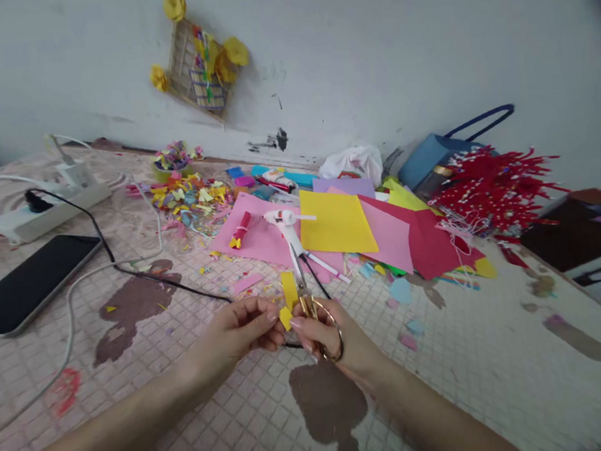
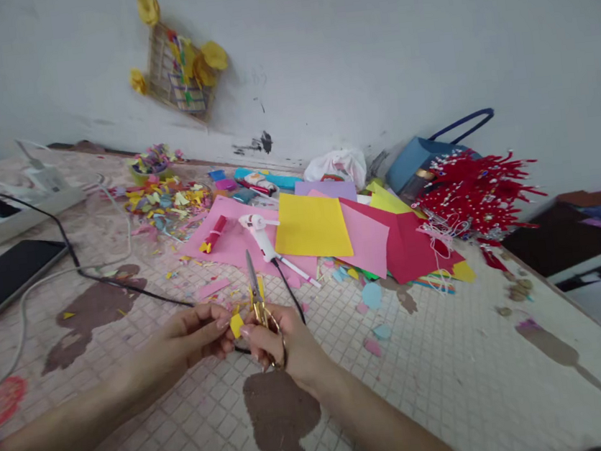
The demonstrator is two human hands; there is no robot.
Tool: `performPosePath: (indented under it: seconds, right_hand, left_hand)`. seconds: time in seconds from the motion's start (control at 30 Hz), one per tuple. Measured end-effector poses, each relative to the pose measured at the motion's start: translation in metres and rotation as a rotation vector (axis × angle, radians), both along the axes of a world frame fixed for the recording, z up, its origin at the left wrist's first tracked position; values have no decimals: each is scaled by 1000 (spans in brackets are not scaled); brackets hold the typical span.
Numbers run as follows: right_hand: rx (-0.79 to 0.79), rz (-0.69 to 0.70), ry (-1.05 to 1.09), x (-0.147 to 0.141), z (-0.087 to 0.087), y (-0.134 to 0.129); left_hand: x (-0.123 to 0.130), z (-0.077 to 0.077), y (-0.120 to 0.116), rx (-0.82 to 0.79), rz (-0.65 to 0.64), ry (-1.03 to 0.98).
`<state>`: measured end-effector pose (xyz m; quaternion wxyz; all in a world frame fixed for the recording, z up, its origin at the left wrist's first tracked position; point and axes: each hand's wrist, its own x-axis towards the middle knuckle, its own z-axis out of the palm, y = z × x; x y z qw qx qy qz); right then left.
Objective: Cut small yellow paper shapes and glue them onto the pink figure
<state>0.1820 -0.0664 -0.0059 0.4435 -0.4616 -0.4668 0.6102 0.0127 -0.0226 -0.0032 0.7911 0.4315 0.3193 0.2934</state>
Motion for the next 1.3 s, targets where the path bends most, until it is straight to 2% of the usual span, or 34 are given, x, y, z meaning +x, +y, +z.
performPosePath:
  seconds: [0.2,0.37,0.63,0.83,1.0,1.07,1.17,1.3]
  right_hand:
    - [-71,99,277,-1,-2,5]
    - [-108,124,387,-2,-3,6]
    - [-92,143,384,-2,-3,6]
    - [-65,112,299,-3,-6,3]
    - [-36,71,294,-1,-6,-2]
    - [-58,116,351,-1,-4,-5]
    - [-123,263,475,-4,-4,-8]
    - [-190,430,633,-9,-9,-8]
  left_hand:
    - [0,1,1,-6,-30,-75]
    - [-1,-1,2,2,-48,-107]
    - [-2,-2,3,63,-46,-78]
    - [-2,0,3,125,-28,-1]
    - [-4,4,11,-4,82,-74]
    - [-6,4,17,-69,137,-124]
    - [-10,3,26,-124,202,-173]
    - [-13,2,33,-177,239,-226]
